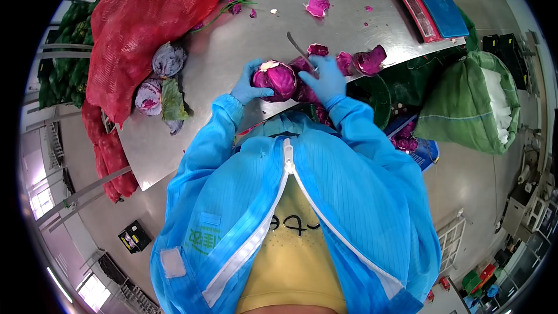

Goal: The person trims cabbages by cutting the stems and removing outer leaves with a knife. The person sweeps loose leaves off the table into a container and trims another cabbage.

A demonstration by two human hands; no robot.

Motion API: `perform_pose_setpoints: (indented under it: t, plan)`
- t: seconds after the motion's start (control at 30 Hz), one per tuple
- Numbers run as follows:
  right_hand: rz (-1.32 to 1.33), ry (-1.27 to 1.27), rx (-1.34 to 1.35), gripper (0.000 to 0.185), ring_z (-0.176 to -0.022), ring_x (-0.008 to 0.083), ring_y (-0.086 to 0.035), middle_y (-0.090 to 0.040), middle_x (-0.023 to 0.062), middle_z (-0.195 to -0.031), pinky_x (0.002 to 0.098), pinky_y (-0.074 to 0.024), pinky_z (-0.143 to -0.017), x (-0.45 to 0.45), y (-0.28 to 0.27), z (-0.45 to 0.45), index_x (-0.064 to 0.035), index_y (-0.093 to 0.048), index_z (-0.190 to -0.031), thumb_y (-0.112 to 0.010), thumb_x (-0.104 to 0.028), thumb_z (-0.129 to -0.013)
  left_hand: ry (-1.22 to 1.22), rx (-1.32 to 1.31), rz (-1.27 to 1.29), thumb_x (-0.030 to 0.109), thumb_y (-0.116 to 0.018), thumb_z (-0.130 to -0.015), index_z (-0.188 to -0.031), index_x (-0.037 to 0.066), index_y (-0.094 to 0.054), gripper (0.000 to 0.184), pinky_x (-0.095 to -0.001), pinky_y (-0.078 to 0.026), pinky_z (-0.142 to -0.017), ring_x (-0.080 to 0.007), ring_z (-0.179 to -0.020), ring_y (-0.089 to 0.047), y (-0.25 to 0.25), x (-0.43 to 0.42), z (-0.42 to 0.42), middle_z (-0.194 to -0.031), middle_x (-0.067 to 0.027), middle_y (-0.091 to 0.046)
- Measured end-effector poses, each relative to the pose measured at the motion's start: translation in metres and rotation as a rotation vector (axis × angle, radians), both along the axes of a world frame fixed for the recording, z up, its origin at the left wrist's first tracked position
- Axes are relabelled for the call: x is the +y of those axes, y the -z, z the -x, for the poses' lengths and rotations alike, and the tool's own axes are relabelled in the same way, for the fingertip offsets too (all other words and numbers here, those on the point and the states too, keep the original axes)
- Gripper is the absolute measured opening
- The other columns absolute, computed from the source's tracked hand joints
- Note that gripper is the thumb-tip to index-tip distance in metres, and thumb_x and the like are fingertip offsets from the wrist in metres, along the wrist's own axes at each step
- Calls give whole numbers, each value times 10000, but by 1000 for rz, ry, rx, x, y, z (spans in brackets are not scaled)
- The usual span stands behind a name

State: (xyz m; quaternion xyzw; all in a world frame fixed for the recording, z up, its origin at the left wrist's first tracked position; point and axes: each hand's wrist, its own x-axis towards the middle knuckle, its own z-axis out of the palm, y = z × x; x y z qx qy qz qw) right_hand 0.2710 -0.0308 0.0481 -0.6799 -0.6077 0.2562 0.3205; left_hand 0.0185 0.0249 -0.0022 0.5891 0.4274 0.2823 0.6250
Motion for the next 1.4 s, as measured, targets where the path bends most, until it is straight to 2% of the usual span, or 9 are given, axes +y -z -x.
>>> perform_pose_setpoints:
  t: [0.13,0.23,0.4,0.73,0.8,0.9,1.07,1.23,1.4]
  plan:
    - [603,130,934,602,-646,126,-482,-551,-4,-789,276,-427,-598,-6,43,36,-57,-539,-1202,-695,-452,-776,-71,-23,73,282,-894,-509,-1364,57,-302,1065,-377,-352,-1039,-278,-1210,-431,-12,-9,-1,-1304,-139,-427]
    - [570,74,1205,564,-631,123,-461,-555,2,-783,253,-400,-578,-13,60,38,-69,-522,-1244,-682,-387,-807,-306,-46,222,310,-884,-526,-1376,42,-269,1083,-375,-379,-1018,-280,-1195,-446,-33,-29,-12,-1308,-163,-415]
    - [551,70,1059,546,-932,143,-542,-591,75,-1042,249,-447,-802,-24,45,52,-43,-496,-1274,-682,-269,-813,-558,234,91,376,-860,-546,-1360,-8,-270,1076,-372,-423,-977,-311,-1183,-460,-32,-51,-38,-1302,-209,-413]
    - [542,100,1079,483,-807,173,-577,-629,69,-900,308,-473,-726,-15,50,52,-68,-571,-1167,-693,-250,-737,-564,355,-61,268,-860,-576,-1327,11,-289,978,-365,-467,-931,-289,-1127,-493,-12,-52,-38,-1253,-181,-441]
    - [534,-65,451,379,-779,247,-623,-644,124,-837,349,-490,-705,-10,40,45,-53,-609,-1001,-688,-248,-685,-548,301,-9,314,-860,-560,-1324,9,-304,993,-362,-456,-938,-295,-1129,-497,-19,-50,-37,-1247,-192,-456]
    - [353,-126,118,326,-809,320,-629,-636,174,-833,386,-490,-722,-11,34,38,-45,-599,-889,-687,-257,-658,-555,176,127,309,-862,-551,-1309,21,-326,972,-358,-489,-895,-285,-1092,-526,-22,-37,-30,-1218,-187,-481]
    - [287,90,12,267,-804,324,-632,-650,134,-845,397,-502,-706,8,35,20,-106,-606,-922,-666,-213,-686,-597,-8,384,247,-851,-580,-1294,20,-339,907,-376,-508,-873,-277,-1059,-550,-40,-31,-29,-1198,-171,-490]
    - [193,261,-90,295,-864,327,-612,-627,127,-951,428,-492,-733,27,40,2,-118,-588,-1022,-630,-218,-748,-531,-80,344,241,-850,-582,-1287,20,-350,892,-389,-519,-853,-279,-1050,-558,-27,-30,-23,-1187,-170,-500]
    - [-148,-72,-36,563,-940,287,-594,-570,126,-1073,382,-487,-810,15,3,14,-152,-558,-1207,-701,-401,-723,-473,-28,327,249,-853,-582,-1279,9,-361,886,-376,-508,-874,-280,-1063,-553,-32,-27,-22,-1197,-176,-504]
